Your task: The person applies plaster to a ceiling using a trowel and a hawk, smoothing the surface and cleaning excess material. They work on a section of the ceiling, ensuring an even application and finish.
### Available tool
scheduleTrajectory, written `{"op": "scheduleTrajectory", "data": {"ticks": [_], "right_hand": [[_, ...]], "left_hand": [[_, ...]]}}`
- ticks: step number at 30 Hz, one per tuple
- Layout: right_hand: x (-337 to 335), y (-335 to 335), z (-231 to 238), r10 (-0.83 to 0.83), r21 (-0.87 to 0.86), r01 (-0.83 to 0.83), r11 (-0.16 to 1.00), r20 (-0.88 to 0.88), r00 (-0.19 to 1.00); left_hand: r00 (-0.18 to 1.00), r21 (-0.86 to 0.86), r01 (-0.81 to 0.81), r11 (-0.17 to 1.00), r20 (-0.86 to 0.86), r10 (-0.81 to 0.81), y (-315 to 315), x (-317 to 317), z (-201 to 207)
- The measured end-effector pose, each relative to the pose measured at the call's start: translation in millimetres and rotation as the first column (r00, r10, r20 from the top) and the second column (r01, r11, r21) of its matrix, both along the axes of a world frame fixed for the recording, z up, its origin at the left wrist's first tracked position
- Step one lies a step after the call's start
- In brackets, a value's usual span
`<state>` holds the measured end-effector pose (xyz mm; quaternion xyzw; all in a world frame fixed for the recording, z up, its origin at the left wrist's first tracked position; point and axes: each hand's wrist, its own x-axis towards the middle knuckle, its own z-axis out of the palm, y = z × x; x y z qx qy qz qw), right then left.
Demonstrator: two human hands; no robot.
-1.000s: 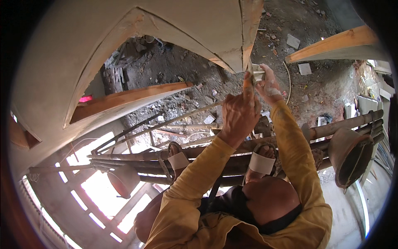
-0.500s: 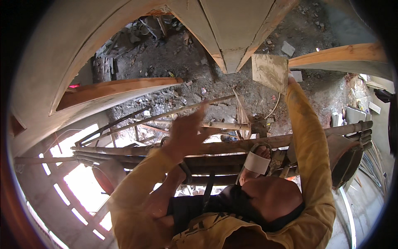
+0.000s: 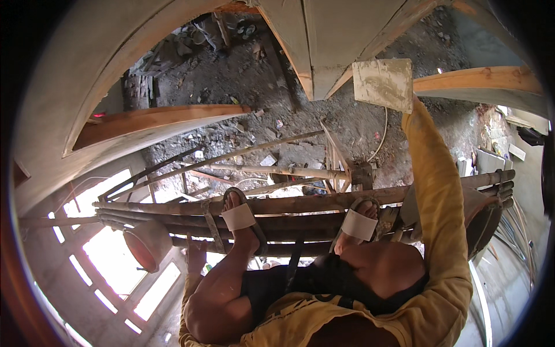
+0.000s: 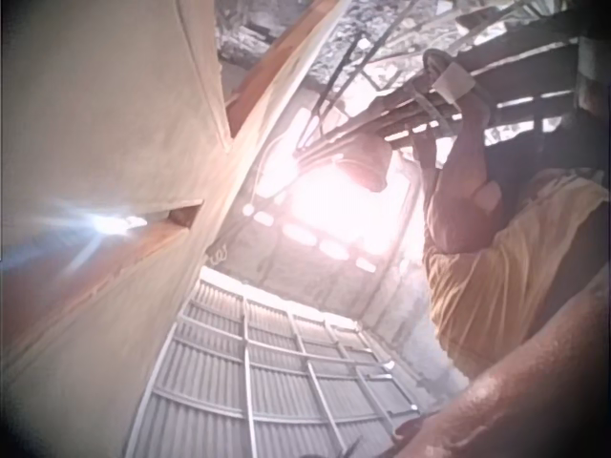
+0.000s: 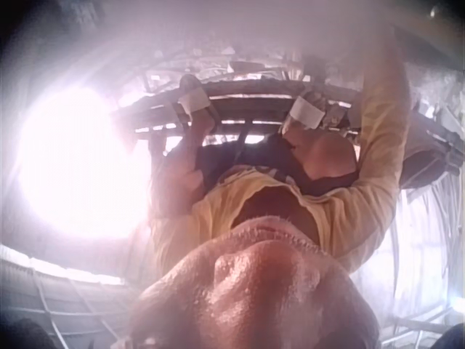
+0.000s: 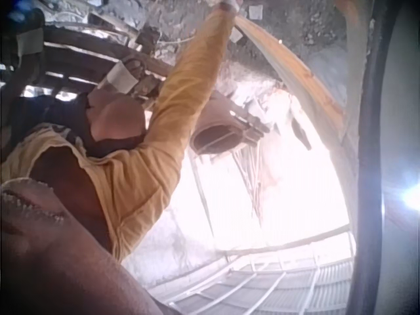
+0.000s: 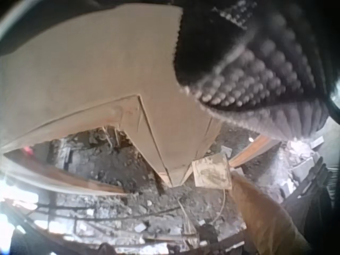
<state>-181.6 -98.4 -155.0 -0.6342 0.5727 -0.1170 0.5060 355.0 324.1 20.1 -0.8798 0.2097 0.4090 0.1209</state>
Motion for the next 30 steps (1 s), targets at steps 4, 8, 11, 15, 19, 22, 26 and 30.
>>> {"op": "scheduleTrajectory", "data": {"ticks": [4, 8, 11, 15, 19, 22, 26, 30], "right_hand": [[0.7, -2.5, 2.8, -0.002, -0.061, 0.0, 0.998, -0.044, 0.999], [-0.6, -5.3, 10.8, 0.003, -0.181, -0.03, 0.983, -0.144, 0.99], [0.9, -1.4, 26.5, 0.064, -0.32, -0.21, 0.924, -0.412, 0.909], [-14.5, -2.6, 48.0, 0.073, -0.347, -0.547, 0.762, -0.793, 0.605], [-25.0, -9.9, 73.3, 0.128, -0.367, -0.527, 0.766, -0.716, 0.686], [-27.3, -7.2, 100.9, 0.105, -0.525, -0.504, 0.686, -0.614, 0.783], [-27.1, -8.2, 134.8, 0.11, -0.594, -0.583, 0.554, -0.642, 0.759], [-42.2, -16.2, 155.0, 0.048, -0.634, -0.724, 0.273, -0.742, 0.669]], "left_hand": [[0.998, -0.009, -0.045, 0.999, -0.042, 0.045, 9.7, -0.3, -14.1], [0.995, -0.02, -0.071, 0.997, -0.075, 0.069, 13.8, -0.7, -24.0], [0.992, -0.025, -0.098, 0.995, -0.08, 0.096, 19.0, 1.1, -26.2], [0.989, -0.031, -0.115, 0.993, -0.096, 0.111, 21.5, 2.6, -31.7], [0.986, -0.037, -0.135, 0.99, -0.108, 0.13, 23.1, 5.4, -36.6], [0.979, -0.03, -0.159, 0.987, -0.133, 0.154, 24.3, 7.3, -42.7], [0.98, -0.034, -0.158, 0.987, -0.128, 0.153, 29.6, 10.7, -45.0], [0.987, -0.059, -0.12, 0.991, -0.114, 0.113, 29.0, 11.4, -49.2]]}}
